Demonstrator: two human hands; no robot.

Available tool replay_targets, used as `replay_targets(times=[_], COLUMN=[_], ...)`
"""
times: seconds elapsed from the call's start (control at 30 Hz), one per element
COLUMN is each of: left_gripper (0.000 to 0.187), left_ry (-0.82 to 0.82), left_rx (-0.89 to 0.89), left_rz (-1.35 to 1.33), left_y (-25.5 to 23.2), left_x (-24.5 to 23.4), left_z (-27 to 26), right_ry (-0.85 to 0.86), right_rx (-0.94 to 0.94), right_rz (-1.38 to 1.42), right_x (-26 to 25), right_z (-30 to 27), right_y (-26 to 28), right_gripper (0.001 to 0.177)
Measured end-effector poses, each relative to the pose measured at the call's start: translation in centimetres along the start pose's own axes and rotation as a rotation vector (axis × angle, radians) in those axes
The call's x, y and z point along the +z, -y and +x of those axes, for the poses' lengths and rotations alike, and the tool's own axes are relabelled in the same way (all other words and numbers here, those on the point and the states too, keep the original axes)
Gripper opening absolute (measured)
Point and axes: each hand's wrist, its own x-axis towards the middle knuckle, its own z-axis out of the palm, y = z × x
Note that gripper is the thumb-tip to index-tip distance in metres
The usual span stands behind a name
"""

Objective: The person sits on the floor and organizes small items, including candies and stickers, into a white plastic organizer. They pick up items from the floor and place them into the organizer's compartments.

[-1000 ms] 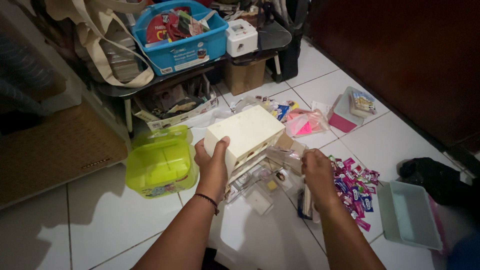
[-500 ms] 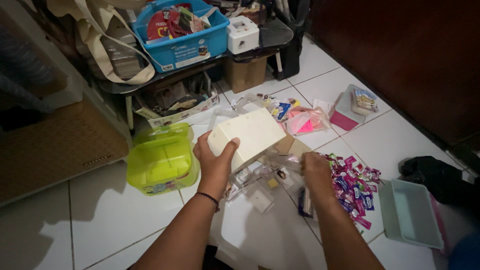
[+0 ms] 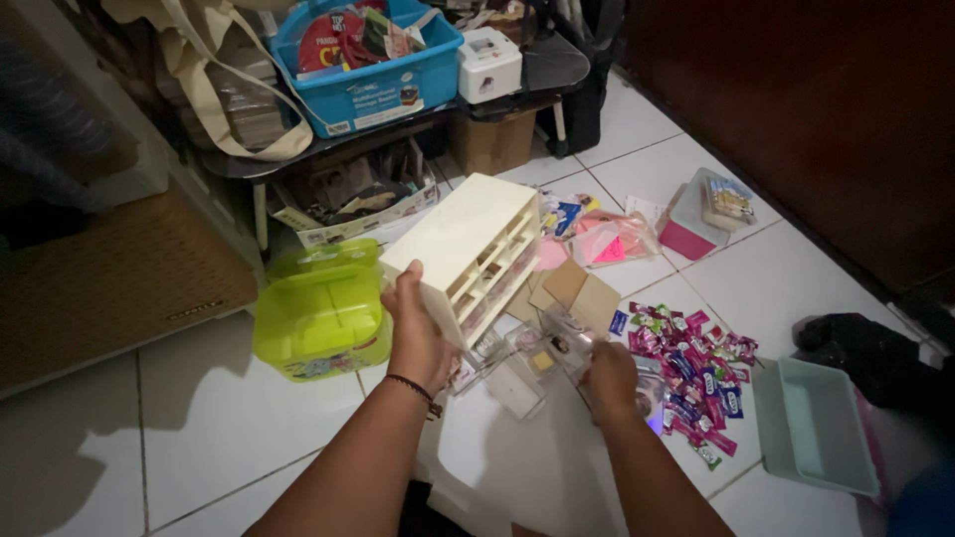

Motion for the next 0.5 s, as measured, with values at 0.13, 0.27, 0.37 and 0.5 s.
replay_targets(times=[0.13,0.27,0.37,0.5], left_gripper=[0.089,0.096,0.091,0.073], left_ry=[0.130,0.377,0.420,0.116], left_rx=[-0.121,-0.207,-0.204,0.037], left_rz=[0.005,-0.090,-0.127,0.126], left_y=[-0.2,0.5,1.3,2.3], left_x=[-0.3,-0.9,-1.5,-1.8], left_z=[-0.3,0.9,2.0,2.8], right_ry=[-0.021,-0.053,-0.022,0.186], right_rx=[-0.035,0.161,-0.028,-0.296], right_rz=[-0.106,0.142,0.484,0.178], right_x=[-0.1,0.7,1.5,4.2], right_z=[-0.2,-1.6,-4.2,-7.7], right_y=[-0.8,1.2,4.1,8.6], right_gripper=[0.028,0.029,0.022,0.009])
